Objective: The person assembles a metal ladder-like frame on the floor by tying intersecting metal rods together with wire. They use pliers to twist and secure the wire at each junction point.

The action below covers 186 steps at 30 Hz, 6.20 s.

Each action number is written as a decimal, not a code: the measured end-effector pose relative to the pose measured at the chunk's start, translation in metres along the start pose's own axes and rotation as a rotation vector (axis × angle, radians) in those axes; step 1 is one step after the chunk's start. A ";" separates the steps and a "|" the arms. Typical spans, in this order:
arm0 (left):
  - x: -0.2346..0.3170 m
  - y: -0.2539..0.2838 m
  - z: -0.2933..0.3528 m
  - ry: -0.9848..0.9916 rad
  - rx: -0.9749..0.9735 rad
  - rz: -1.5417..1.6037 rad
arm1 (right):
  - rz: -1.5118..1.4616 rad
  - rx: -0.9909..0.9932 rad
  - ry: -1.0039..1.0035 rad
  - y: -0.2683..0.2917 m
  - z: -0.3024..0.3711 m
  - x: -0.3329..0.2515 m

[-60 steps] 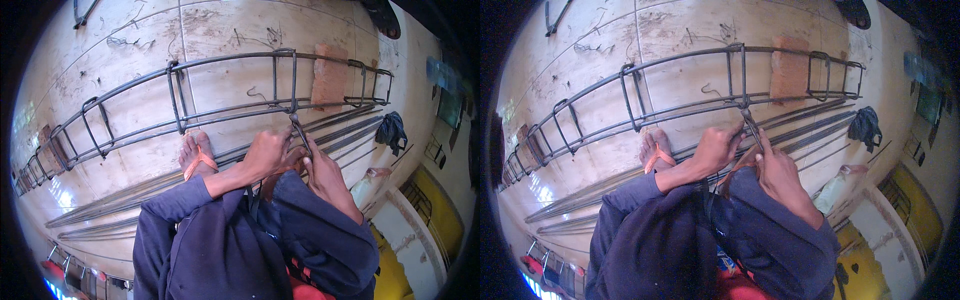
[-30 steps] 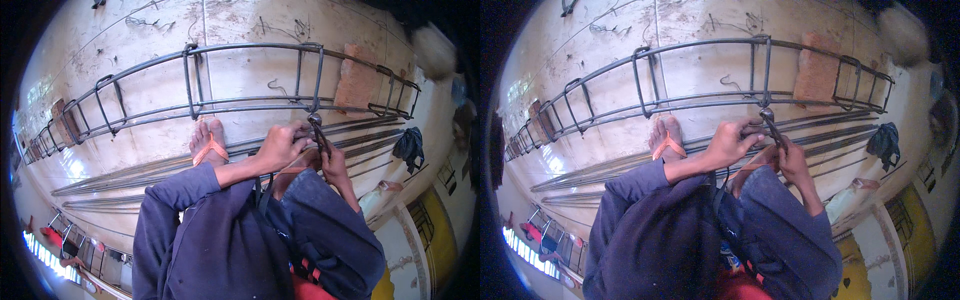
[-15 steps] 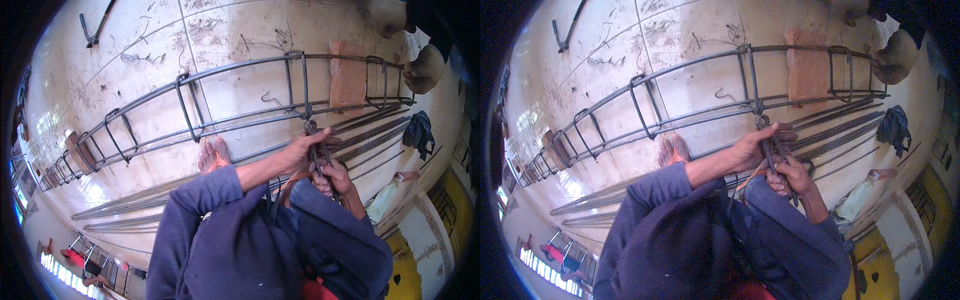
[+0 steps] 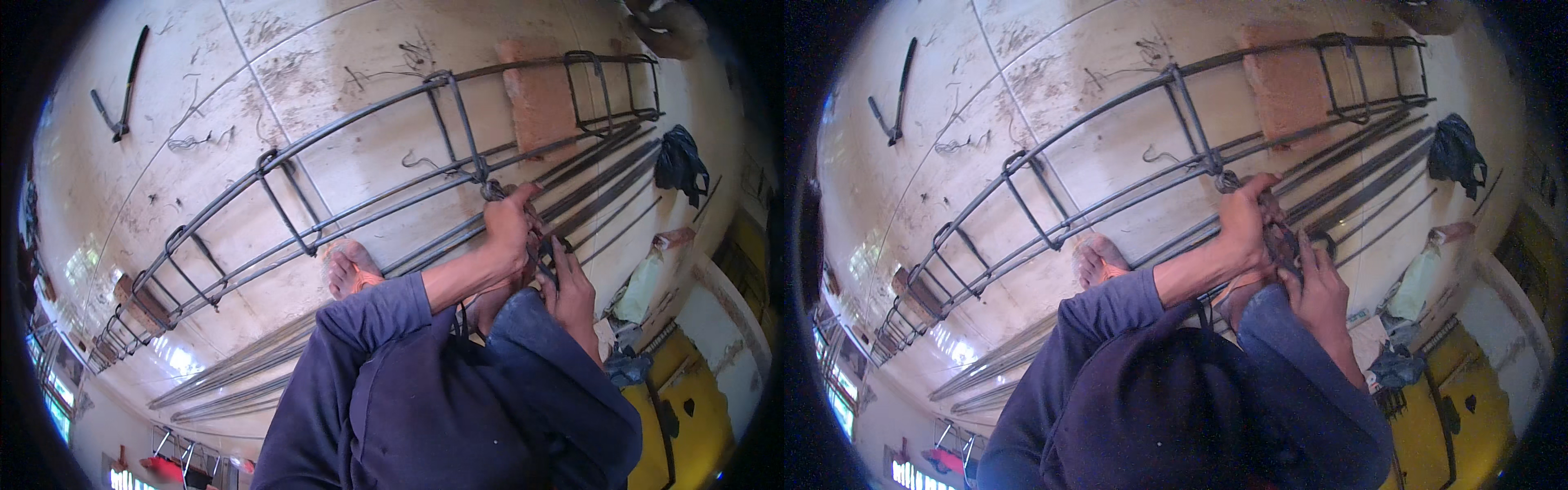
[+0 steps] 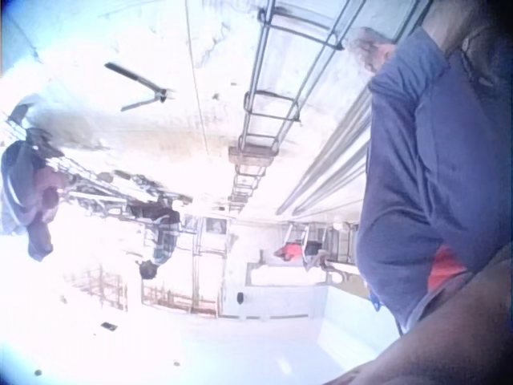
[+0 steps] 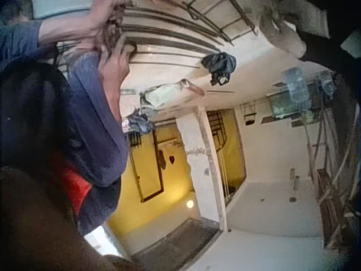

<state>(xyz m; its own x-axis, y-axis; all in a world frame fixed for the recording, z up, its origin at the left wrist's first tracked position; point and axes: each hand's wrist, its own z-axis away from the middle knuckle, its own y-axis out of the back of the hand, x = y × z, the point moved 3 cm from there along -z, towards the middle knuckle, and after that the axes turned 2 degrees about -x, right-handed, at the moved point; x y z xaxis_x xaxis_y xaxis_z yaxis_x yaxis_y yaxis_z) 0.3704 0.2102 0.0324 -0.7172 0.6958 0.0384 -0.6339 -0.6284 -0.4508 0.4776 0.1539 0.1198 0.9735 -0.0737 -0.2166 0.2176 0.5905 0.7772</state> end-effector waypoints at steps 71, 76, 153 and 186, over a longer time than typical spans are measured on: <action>-0.010 0.016 -0.039 -0.386 0.016 -0.209 | -0.267 0.196 0.249 -0.073 -0.027 0.030; 0.011 0.018 -0.012 -0.308 -0.076 -0.354 | -0.420 0.155 0.305 -0.073 -0.022 0.028; -0.001 0.018 -0.008 0.135 -0.258 0.121 | -1.751 -0.566 -0.685 -0.064 0.011 0.023; -0.010 0.018 -0.010 0.162 -0.319 0.219 | -1.533 -0.634 -0.609 -0.069 0.008 0.049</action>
<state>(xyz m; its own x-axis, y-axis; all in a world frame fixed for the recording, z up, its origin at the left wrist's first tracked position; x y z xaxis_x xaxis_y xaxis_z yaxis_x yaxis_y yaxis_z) 0.3692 0.1956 0.0150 -0.7537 0.6198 -0.2185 -0.3322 -0.6462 -0.6871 0.5105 0.1031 0.0597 -0.1430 -0.9827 -0.1179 0.9608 -0.1092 -0.2547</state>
